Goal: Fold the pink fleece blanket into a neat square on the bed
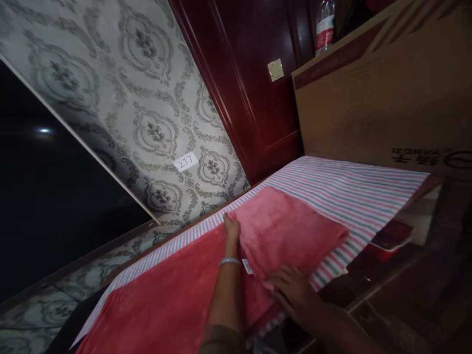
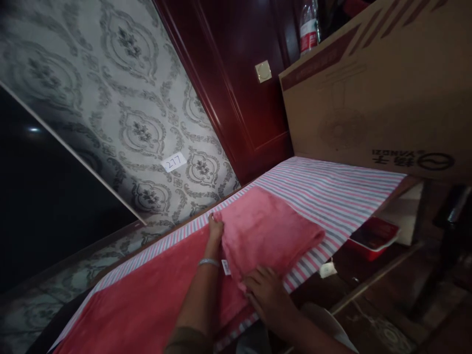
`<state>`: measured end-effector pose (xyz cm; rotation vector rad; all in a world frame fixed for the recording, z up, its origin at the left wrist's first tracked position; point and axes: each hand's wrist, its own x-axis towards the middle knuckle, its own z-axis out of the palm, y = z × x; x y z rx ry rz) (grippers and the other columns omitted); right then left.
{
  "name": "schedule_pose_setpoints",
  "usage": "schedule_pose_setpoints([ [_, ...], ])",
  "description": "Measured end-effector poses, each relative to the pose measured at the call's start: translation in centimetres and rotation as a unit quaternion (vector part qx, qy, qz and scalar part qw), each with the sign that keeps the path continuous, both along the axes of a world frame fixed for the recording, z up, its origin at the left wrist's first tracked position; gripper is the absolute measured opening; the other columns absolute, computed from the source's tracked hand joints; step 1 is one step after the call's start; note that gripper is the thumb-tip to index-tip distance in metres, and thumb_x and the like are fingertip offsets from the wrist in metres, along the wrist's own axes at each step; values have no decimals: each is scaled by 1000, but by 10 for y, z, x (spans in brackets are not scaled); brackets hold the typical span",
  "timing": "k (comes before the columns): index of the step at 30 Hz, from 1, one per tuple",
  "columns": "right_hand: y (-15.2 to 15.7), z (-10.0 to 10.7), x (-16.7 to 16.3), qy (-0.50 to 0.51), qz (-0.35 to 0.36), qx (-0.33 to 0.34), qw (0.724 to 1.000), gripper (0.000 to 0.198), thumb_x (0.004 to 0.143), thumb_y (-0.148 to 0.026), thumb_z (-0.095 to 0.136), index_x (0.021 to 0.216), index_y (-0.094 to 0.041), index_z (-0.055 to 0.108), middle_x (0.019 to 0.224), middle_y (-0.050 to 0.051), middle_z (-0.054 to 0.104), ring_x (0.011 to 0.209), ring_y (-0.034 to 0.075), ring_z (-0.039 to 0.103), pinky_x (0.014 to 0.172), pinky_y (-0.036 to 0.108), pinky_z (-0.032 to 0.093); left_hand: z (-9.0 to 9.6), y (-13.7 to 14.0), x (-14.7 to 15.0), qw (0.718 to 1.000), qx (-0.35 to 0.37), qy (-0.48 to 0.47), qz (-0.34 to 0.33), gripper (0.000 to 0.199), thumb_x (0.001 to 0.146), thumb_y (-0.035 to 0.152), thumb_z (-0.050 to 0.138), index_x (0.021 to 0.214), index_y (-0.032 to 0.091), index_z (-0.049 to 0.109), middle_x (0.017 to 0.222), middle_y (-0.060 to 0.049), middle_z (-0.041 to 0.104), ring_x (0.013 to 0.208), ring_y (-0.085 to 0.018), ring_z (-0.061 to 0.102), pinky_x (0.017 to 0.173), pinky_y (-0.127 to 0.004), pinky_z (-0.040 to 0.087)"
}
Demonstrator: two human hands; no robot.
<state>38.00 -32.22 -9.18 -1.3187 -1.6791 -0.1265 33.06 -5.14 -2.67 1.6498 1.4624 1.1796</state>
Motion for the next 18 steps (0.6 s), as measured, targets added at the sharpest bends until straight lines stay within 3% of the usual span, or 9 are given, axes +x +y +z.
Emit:
schedule_pose_setpoints([
  [3, -6, 14, 5, -4, 34, -59, 998, 20, 96, -22, 53, 109, -21, 67, 102, 7, 69, 95, 21, 59, 87, 40, 47, 14, -3, 3, 998, -14, 67, -10, 70, 78, 3, 64, 145, 9, 44, 117, -17, 70, 102, -29, 71, 84, -36, 58],
  [5, -5, 27, 19, -10, 29, -66, 997, 24, 97, -32, 53, 112, -21, 68, 104, 9, 70, 96, 22, 61, 87, 40, 48, 27, -10, 7, 994, 7, 109, -12, 74, 79, 6, 65, 149, 7, 40, 135, -25, 61, 118, -36, 65, 94, -43, 56],
  [9, 19, 48, 78, -84, -82, -28, 993, 46, 101, -41, 44, 137, -17, 61, 132, 15, 64, 123, 28, 57, 105, 51, 44, 43, -42, 21, 951, 129, 269, -83, 68, 85, 24, 68, 150, 16, 47, 161, -20, 39, 149, -39, 35, 122, -51, 31],
  [12, 40, 42, 131, -155, -158, -84, 972, 57, 100, -47, 44, 151, -23, 49, 153, 12, 48, 145, 35, 38, 116, 64, 29, 32, -72, 29, 889, 165, 397, -159, 62, 92, 45, 61, 150, 25, 51, 164, -14, 37, 154, -40, 24, 124, -62, 19],
  [14, 46, 26, 158, -179, -177, -167, 953, 59, 99, -55, 43, 151, -27, 49, 156, 10, 45, 147, 37, 34, 115, 68, 28, 16, -88, 29, 847, 170, 465, -194, 65, 94, 54, 56, 153, 28, 47, 165, -13, 35, 154, -43, 23, 121, -68, 20],
  [18, 42, -4, 180, -169, -189, -259, 932, 69, 98, -67, 33, 155, -30, 44, 161, 7, 36, 150, 32, 30, 117, 61, 32, -10, -101, 24, 824, 187, 500, -189, 70, 94, 58, 54, 156, 28, 42, 165, -14, 34, 152, -44, 26, 118, -70, 23],
])
